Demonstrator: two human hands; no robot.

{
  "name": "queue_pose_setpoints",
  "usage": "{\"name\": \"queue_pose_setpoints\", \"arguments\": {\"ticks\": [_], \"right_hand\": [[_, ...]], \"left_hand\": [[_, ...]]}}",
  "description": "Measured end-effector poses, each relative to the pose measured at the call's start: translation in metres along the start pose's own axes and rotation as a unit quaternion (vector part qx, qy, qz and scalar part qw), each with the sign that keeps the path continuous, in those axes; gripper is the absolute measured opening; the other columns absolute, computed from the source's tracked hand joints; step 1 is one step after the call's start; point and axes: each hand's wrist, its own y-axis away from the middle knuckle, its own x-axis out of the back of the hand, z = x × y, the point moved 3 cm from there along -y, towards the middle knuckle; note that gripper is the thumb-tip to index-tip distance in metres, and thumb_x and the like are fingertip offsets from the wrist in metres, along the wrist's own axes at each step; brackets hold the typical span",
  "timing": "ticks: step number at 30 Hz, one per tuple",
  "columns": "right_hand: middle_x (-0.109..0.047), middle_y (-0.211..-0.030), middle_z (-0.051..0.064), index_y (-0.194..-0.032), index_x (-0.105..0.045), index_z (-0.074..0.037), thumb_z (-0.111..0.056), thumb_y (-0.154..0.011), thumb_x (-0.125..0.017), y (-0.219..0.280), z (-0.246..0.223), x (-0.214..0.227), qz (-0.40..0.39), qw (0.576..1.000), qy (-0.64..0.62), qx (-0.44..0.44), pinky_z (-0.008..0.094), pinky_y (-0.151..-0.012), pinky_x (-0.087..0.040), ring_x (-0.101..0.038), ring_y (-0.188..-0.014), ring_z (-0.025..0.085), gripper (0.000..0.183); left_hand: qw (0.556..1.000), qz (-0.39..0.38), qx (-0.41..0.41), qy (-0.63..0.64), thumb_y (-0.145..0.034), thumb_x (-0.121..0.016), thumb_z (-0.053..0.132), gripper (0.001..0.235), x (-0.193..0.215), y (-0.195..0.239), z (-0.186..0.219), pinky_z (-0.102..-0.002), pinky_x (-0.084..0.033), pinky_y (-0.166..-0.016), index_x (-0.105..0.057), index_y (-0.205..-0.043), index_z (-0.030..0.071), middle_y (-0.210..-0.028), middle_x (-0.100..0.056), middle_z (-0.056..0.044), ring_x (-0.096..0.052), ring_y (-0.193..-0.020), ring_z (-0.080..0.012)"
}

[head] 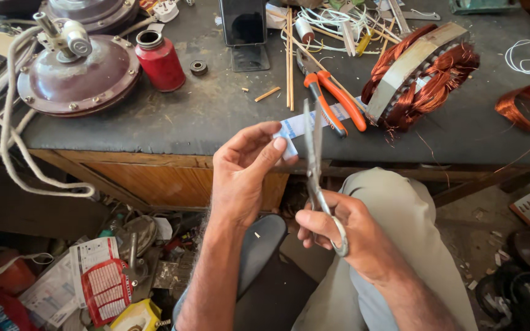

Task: The person winds copper wire around a motor stator by hand, carefully placing each turn into the slots. They then cut a strip of paper with scissors and use pliers to trim a small wooden stick, likely for insulation or securing the windings.

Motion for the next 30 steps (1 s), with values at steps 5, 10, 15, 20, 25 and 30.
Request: {"name": "queue_pose_setpoints", "arguments": {"ticks": [5, 10, 15, 20, 25, 30], "right_hand": [[-0.066, -0.073, 0.003, -0.085, -0.067, -0.004, -0.035, -0.085, -0.073, -0.002, 0.004, -0.005, -0.013, 0.998, 0.068, -0.011, 0.028, -0.065, -0.050, -0.063, -0.070, 0.012, 0.032], [-0.065, -0.070, 0.003, -0.081, -0.066, -0.005, -0.040, -0.083, -0.074, -0.004, 0.013, -0.009, -0.024, 0.995, 0.095, -0.011, 0.028, -0.067, -0.050, -0.063, -0.069, 0.011, 0.036], [-0.062, -0.068, 0.003, -0.079, -0.065, -0.006, -0.039, -0.082, -0.075, -0.006, 0.020, -0.009, -0.013, 0.997, 0.068, -0.029, 0.028, -0.063, -0.049, -0.061, -0.065, 0.011, 0.035], [-0.062, -0.068, 0.002, -0.081, -0.068, -0.006, -0.039, -0.081, -0.076, -0.005, 0.019, -0.010, -0.005, 0.998, 0.044, -0.036, 0.028, -0.061, -0.050, -0.061, -0.065, 0.011, 0.033], [-0.062, -0.069, 0.001, -0.082, -0.068, -0.007, -0.038, -0.080, -0.075, -0.004, 0.019, -0.013, 0.000, 0.998, 0.039, -0.043, 0.027, -0.061, -0.050, -0.062, -0.065, 0.011, 0.033], [-0.062, -0.069, 0.001, -0.082, -0.068, -0.007, -0.038, -0.080, -0.075, -0.004, 0.020, -0.013, 0.005, 0.998, 0.039, -0.048, 0.028, -0.060, -0.050, -0.062, -0.065, 0.011, 0.033]], "left_hand": [[0.999, 0.021, -0.020, -0.026, -0.093, -0.074, 0.002, 0.041, 0.005, -0.001, 0.003, -0.030, -0.062, -0.086, -0.064, -0.132, -0.008, -0.106, -0.075, -0.014, -0.072, -0.093, -0.0154], [0.997, 0.058, -0.016, -0.052, -0.092, -0.075, 0.003, 0.035, 0.010, -0.002, 0.002, -0.030, -0.063, -0.079, -0.069, -0.124, -0.010, -0.100, -0.076, -0.013, -0.072, -0.085, -0.0150], [0.995, 0.062, -0.023, -0.070, -0.092, -0.074, 0.002, 0.033, 0.011, -0.001, 0.003, -0.030, -0.065, -0.077, -0.070, -0.123, -0.010, -0.096, -0.076, -0.013, -0.073, -0.082, -0.0143], [0.994, 0.062, -0.027, -0.087, -0.092, -0.074, 0.001, 0.033, 0.010, 0.000, 0.004, -0.029, -0.066, -0.077, -0.070, -0.122, -0.011, -0.096, -0.076, -0.013, -0.073, -0.083, -0.0137], [0.994, 0.062, -0.033, -0.083, -0.093, -0.073, 0.001, 0.033, 0.010, -0.001, 0.003, -0.030, -0.066, -0.079, -0.069, -0.123, -0.012, -0.096, -0.076, -0.014, -0.073, -0.084, -0.0142], [0.993, 0.062, -0.032, -0.094, -0.093, -0.073, 0.001, 0.032, 0.010, 0.000, 0.002, -0.030, -0.067, -0.079, -0.069, -0.122, -0.012, -0.096, -0.076, -0.014, -0.074, -0.084, -0.0143]]}}
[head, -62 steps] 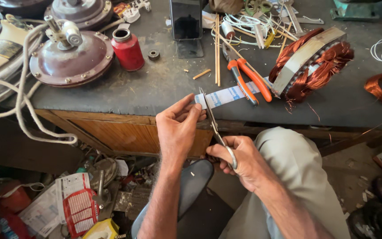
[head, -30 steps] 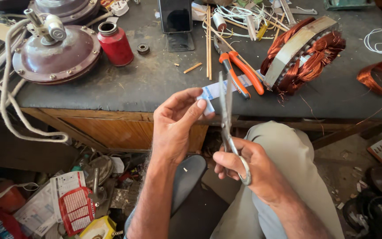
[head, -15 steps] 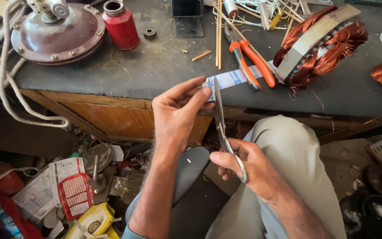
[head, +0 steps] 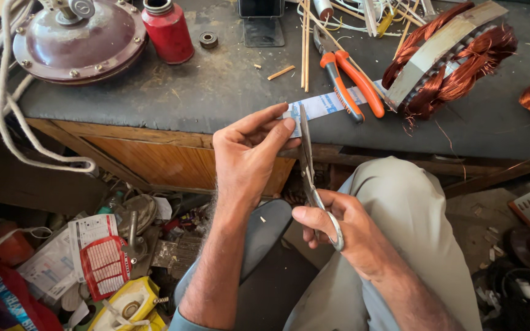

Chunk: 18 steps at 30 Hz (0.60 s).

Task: The person winds copper wire around a motor stator by hand, carefully placing each turn into the slots. They then cut a strip of paper with scissors and use pliers to trim a small wooden stick, likely for insulation or securing the windings.

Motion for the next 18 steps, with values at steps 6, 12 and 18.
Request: {"name": "queue_pose_setpoints", "arguments": {"ticks": [6, 12, 18], "right_hand": [[-0.060, -0.067, 0.001, -0.078, -0.067, -0.005, -0.037, -0.080, -0.076, 0.0006, 0.0015, 0.0012, 0.011, 1.000, -0.001, 0.008, 0.028, -0.058, -0.050, -0.059, -0.062, 0.010, 0.033], [-0.059, -0.065, 0.001, -0.077, -0.067, -0.005, -0.033, -0.080, -0.076, -0.0001, 0.0044, 0.0033, 0.023, 1.000, 0.006, 0.020, 0.028, -0.057, -0.050, -0.059, -0.060, 0.010, 0.030], [-0.059, -0.063, 0.001, -0.074, -0.065, -0.003, -0.027, -0.081, -0.077, -0.0027, 0.0098, 0.0044, 0.029, 0.999, 0.003, 0.025, 0.028, -0.052, -0.050, -0.057, -0.056, 0.010, 0.028]], "left_hand": [[1.000, -0.006, 0.008, -0.004, -0.093, -0.073, 0.001, 0.033, 0.0002, -0.0003, 0.0003, -0.030, -0.066, -0.079, -0.069, -0.123, -0.012, -0.096, -0.076, -0.015, -0.074, -0.084, -0.0146], [1.000, -0.010, 0.012, -0.005, -0.093, -0.073, 0.002, 0.033, -0.0016, -0.0001, -0.0007, -0.030, -0.066, -0.079, -0.069, -0.123, -0.012, -0.097, -0.077, -0.015, -0.075, -0.085, -0.0151], [1.000, -0.014, 0.008, -0.004, -0.093, -0.073, 0.001, 0.032, -0.0027, 0.0004, -0.0004, -0.030, -0.067, -0.080, -0.069, -0.123, -0.012, -0.098, -0.077, -0.015, -0.074, -0.086, -0.0152]]}}
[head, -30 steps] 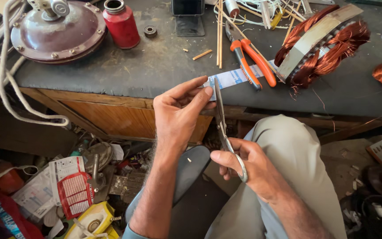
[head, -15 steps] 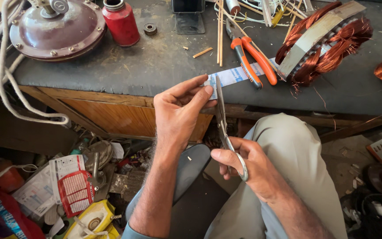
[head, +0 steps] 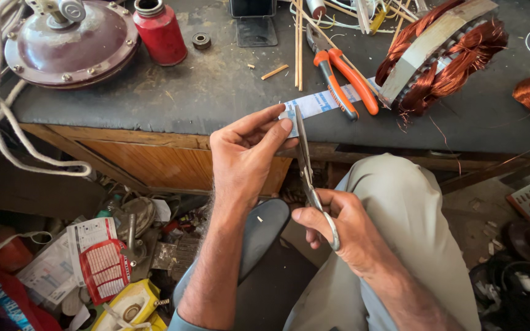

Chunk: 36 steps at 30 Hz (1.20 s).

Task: The person winds copper wire around a motor stator by hand, carefully placing each turn into the slots. They then cut a strip of paper with scissors and use pliers to trim a small wooden stick, likely for insulation or securing the windings.

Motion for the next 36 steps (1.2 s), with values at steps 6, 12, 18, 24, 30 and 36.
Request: {"name": "queue_pose_setpoints", "arguments": {"ticks": [6, 12, 18, 24, 30, 36], "right_hand": [[-0.059, -0.061, 0.001, -0.074, -0.067, -0.003, -0.024, -0.081, -0.077, -0.0007, 0.0045, 0.0015, 0.012, 1.000, 0.003, -0.005, 0.027, -0.049, -0.049, -0.057, -0.053, 0.009, 0.025], [-0.059, -0.058, 0.001, -0.073, -0.067, -0.003, -0.024, -0.081, -0.077, -0.0013, 0.0056, 0.0017, 0.015, 1.000, 0.013, 0.003, 0.027, -0.047, -0.048, -0.057, -0.051, 0.009, 0.025], [-0.058, -0.058, 0.000, -0.072, -0.067, -0.003, -0.022, -0.081, -0.077, -0.0003, 0.0050, 0.0005, 0.021, 1.000, 0.015, 0.010, 0.026, -0.046, -0.048, -0.056, -0.051, 0.008, 0.024], [-0.057, -0.058, -0.001, -0.070, -0.066, -0.002, -0.021, -0.082, -0.077, -0.0011, 0.0054, 0.0012, 0.028, 0.999, 0.022, 0.016, 0.026, -0.044, -0.047, -0.055, -0.049, 0.007, 0.024], [-0.057, -0.058, -0.001, -0.070, -0.065, -0.002, -0.019, -0.082, -0.078, -0.0019, 0.0052, 0.0002, 0.036, 0.999, 0.005, 0.008, 0.025, -0.043, -0.046, -0.055, -0.049, 0.007, 0.024], [-0.061, -0.062, 0.002, -0.077, -0.068, -0.006, -0.028, -0.081, -0.075, -0.0006, 0.0007, -0.0008, 0.054, 0.997, -0.059, -0.023, 0.025, -0.051, -0.047, -0.059, -0.055, 0.010, 0.024]], "left_hand": [[1.000, 0.003, 0.004, 0.010, -0.093, -0.073, 0.001, 0.032, -0.0005, -0.0004, -0.0005, -0.031, -0.067, -0.080, -0.069, -0.122, -0.012, -0.098, -0.077, -0.016, -0.074, -0.086, -0.0156], [1.000, 0.004, 0.009, 0.008, -0.093, -0.073, 0.001, 0.032, 0.0000, -0.0003, -0.0008, -0.032, -0.067, -0.081, -0.070, -0.122, -0.011, -0.099, -0.076, -0.016, -0.074, -0.088, -0.0157], [1.000, 0.001, 0.009, 0.012, -0.093, -0.073, 0.001, 0.032, 0.0005, -0.0008, -0.0015, -0.032, -0.067, -0.080, -0.069, -0.122, -0.012, -0.099, -0.076, -0.016, -0.074, -0.087, -0.0156], [1.000, 0.002, 0.009, 0.023, -0.093, -0.073, 0.001, 0.032, 0.0013, -0.0014, -0.0021, -0.032, -0.067, -0.080, -0.069, -0.122, -0.012, -0.099, -0.076, -0.016, -0.074, -0.087, -0.0158], [1.000, 0.006, 0.011, 0.010, -0.092, -0.074, 0.001, 0.033, 0.0009, -0.0011, -0.0032, -0.031, -0.067, -0.081, -0.069, -0.122, -0.012, -0.098, -0.076, -0.016, -0.073, -0.086, -0.0157], [1.000, 0.004, 0.005, 0.012, -0.094, -0.073, 0.003, 0.034, -0.0003, -0.0021, -0.0056, -0.031, -0.065, -0.081, -0.068, -0.124, -0.013, -0.098, -0.075, -0.013, -0.072, -0.087, -0.0151]]}}
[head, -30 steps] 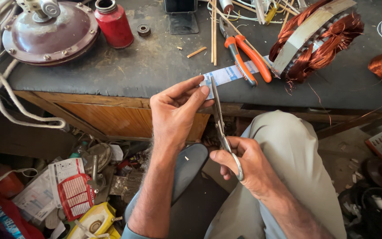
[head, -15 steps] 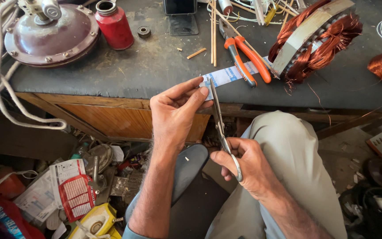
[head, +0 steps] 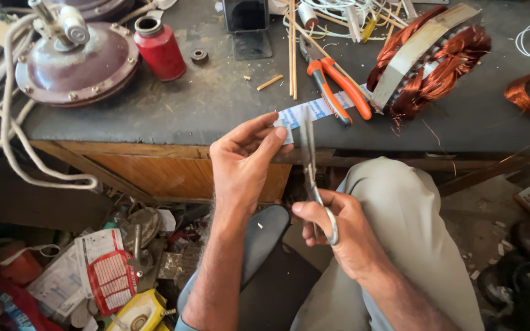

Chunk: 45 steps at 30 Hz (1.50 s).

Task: The person winds copper wire around a motor stator by hand, carefully placing each turn into the slots. They then cut a strip of paper with scissors and use pliers to trim a small wooden stick, likely for insulation or securing the windings.

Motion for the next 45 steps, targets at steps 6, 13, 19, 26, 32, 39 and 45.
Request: {"name": "queue_pose_setpoints", "arguments": {"ticks": [6, 13, 19, 26, 32, 39, 45], "right_hand": [[-0.064, -0.066, 0.004, -0.081, -0.064, -0.006, -0.035, -0.083, -0.073, 0.002, -0.007, 0.000, -0.032, 0.997, -0.066, 0.021, 0.025, -0.050, -0.039, -0.060, -0.059, 0.011, 0.030], [-0.065, -0.069, 0.004, -0.084, -0.064, -0.006, -0.038, -0.082, -0.074, 0.003, -0.006, 0.003, -0.064, 0.993, -0.095, 0.000, 0.025, -0.055, -0.047, -0.063, -0.061, 0.012, 0.034], [-0.067, -0.070, 0.004, -0.086, -0.066, -0.007, -0.040, -0.081, -0.073, 0.008, -0.014, 0.008, -0.072, 0.991, -0.111, 0.001, 0.025, -0.055, -0.045, -0.064, -0.062, 0.012, 0.034], [-0.066, -0.069, 0.004, -0.082, -0.062, -0.007, -0.041, -0.081, -0.073, 0.017, -0.023, 0.014, -0.089, 0.989, -0.118, -0.022, 0.025, -0.052, -0.040, -0.061, -0.060, 0.011, 0.036], [-0.065, -0.070, 0.003, -0.084, -0.062, -0.008, -0.042, -0.081, -0.072, 0.021, -0.028, 0.021, -0.095, 0.989, -0.115, -0.019, 0.023, -0.055, -0.042, -0.063, -0.063, 0.010, 0.035], [-0.064, -0.070, 0.003, -0.083, -0.063, -0.009, -0.044, -0.079, -0.072, 0.021, -0.029, 0.022, -0.103, 0.987, -0.122, -0.011, 0.024, -0.054, -0.040, -0.062, -0.063, 0.010, 0.036], [-0.065, -0.072, 0.002, -0.086, -0.064, -0.009, -0.042, -0.083, -0.072, 0.017, -0.017, 0.021, -0.109, 0.988, -0.113, 0.002, 0.023, -0.056, -0.043, -0.063, -0.065, 0.010, 0.034]], "left_hand": [[0.974, 0.061, -0.115, -0.187, -0.099, -0.069, 0.002, 0.036, -0.001, 0.002, 0.010, -0.024, -0.051, -0.070, -0.067, -0.135, -0.001, -0.100, -0.062, -0.004, -0.058, -0.084, -0.0067], [0.791, 0.070, -0.332, -0.509, -0.090, -0.062, 0.002, 0.052, -0.030, -0.041, 0.033, -0.043, -0.054, -0.085, -0.060, -0.142, 0.009, -0.104, -0.068, -0.013, -0.064, -0.092, -0.0273], [0.712, 0.049, -0.227, -0.663, -0.083, -0.060, 0.014, 0.075, -0.039, -0.126, 0.032, -0.058, -0.050, -0.077, -0.043, -0.155, 0.011, -0.096, -0.070, -0.021, -0.065, -0.089, -0.0418], [0.672, 0.042, -0.152, -0.723, -0.081, -0.061, 0.019, 0.081, -0.028, -0.154, 0.014, -0.060, -0.051, -0.079, -0.037, -0.157, 0.014, -0.098, -0.071, -0.023, -0.068, -0.090, -0.0445], [0.673, 0.033, -0.130, -0.727, -0.079, -0.060, 0.018, 0.084, -0.031, -0.152, 0.014, -0.060, -0.051, -0.078, -0.034, -0.159, 0.011, -0.095, -0.071, -0.024, -0.068, -0.088, -0.0452], [0.796, 0.078, -0.194, -0.568, -0.086, -0.066, 0.017, 0.065, -0.040, -0.116, 0.028, -0.046, -0.053, -0.070, -0.050, -0.149, 0.010, -0.085, -0.071, -0.013, -0.068, -0.074, -0.0302], [0.944, 0.093, -0.115, -0.294, -0.095, -0.069, 0.008, 0.026, -0.020, 0.000, 0.031, -0.022, -0.054, -0.070, -0.071, -0.119, -0.002, -0.094, -0.073, -0.002, -0.065, -0.079, -0.0068]]}}
